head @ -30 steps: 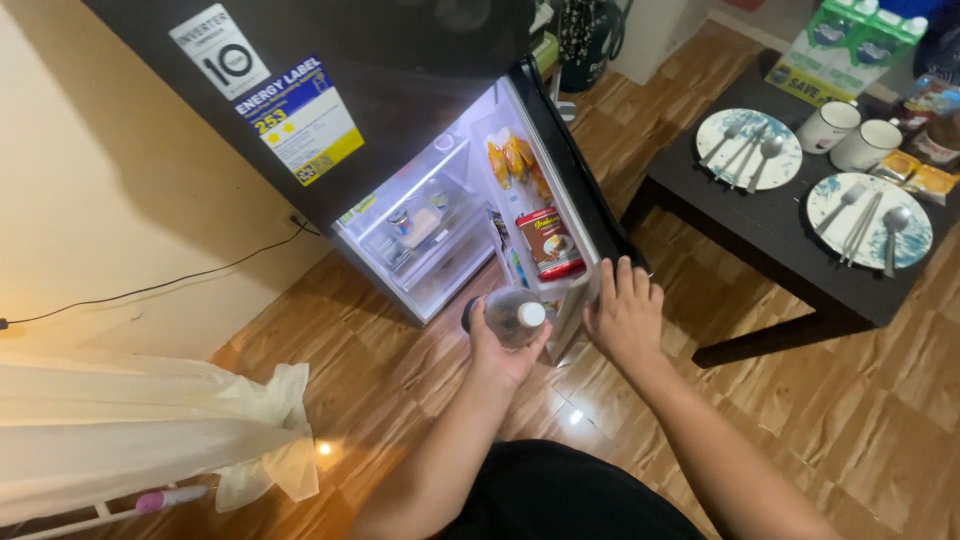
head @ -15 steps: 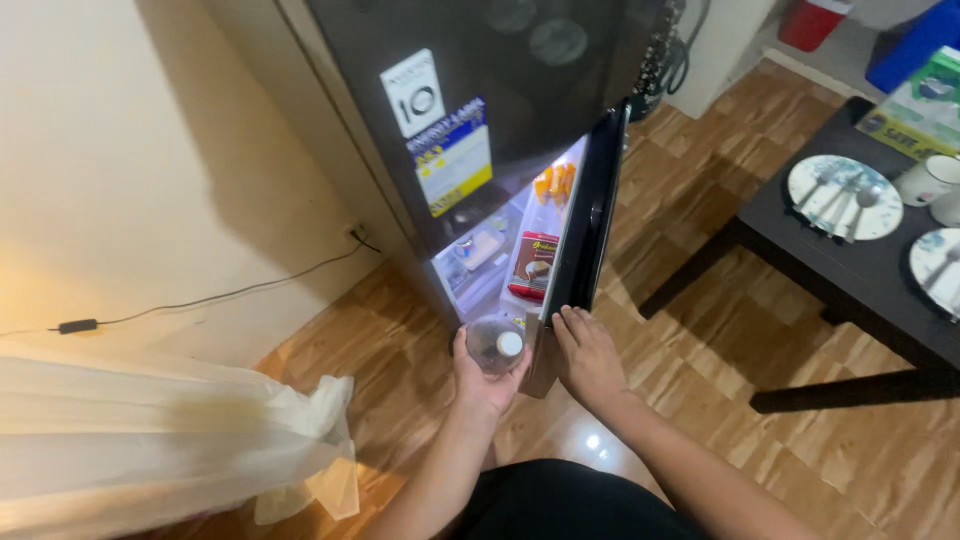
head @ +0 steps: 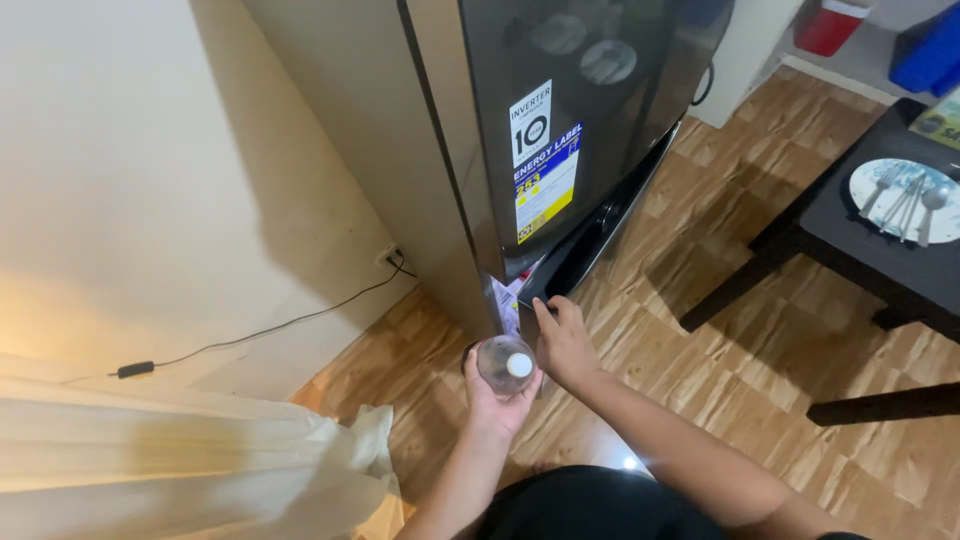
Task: The person takes a bottle from the fridge, places it on a table, opens a food container, and arranges plates and utensils on several dining tables.
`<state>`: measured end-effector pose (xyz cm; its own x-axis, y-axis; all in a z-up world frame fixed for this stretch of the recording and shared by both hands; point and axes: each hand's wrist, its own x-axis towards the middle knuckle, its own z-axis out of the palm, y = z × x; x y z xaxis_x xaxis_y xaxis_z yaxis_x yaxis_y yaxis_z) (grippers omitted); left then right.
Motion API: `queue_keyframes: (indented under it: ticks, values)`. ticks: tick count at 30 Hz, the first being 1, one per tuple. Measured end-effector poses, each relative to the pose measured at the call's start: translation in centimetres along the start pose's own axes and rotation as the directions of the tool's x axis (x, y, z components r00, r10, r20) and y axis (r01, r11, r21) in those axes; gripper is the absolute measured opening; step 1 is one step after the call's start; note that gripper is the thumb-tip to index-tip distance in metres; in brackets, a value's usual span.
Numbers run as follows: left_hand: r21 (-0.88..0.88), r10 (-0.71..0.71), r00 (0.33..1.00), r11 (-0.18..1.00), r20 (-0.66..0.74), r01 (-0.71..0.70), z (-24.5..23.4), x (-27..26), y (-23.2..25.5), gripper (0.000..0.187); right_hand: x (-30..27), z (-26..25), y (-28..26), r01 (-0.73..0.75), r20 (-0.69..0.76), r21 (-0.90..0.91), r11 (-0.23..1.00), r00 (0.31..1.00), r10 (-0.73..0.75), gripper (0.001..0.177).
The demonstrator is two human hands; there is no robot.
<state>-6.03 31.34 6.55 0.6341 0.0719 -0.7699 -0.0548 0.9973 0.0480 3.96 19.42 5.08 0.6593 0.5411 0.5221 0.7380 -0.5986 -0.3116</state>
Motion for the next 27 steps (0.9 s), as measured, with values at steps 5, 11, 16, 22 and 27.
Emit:
queue_keyframes:
  ticks: [5, 11, 16, 22, 27]
  values:
    - [0.014, -0.045, 0.999, 0.999, 0.022, 0.045, -1.1, 1.6, 1.2, 0.067, 0.9, 1.6, -0.4, -0.042, -0.081, 0.204, 0.978, 0.995, 0.060, 0.049]
    - [-0.008, -0.063, 0.998, 0.998, 0.027, 0.063, -0.5, 2.0, 2.0, 0.070, 3.7, 2.6, -0.1, -0.105, 0.078, 0.379, 0.919, 0.994, 0.081, 0.038]
    - [0.073, -0.063, 0.997, 0.996, 0.049, 0.059, 0.8, 1.1, 1.9, 0.066, 3.7, 2.0, 0.7, -0.131, 0.108, 0.407, 0.904, 0.990, 0.095, 0.030]
    - [0.182, -0.139, 0.987, 0.976, 0.078, 0.123, 2.3, 3.9, -0.9, 0.065, -0.8, -1.2, 4.9, -0.401, 0.255, 0.585, 0.705, 0.916, 0.310, 0.026]
    - [0.376, -0.269, 0.960, 0.900, 0.080, 0.221, 5.0, 4.4, -6.8, 0.064, -6.2, -8.9, 7.2, -0.274, 0.204, 0.748, 0.604, 0.962, 0.184, 0.052]
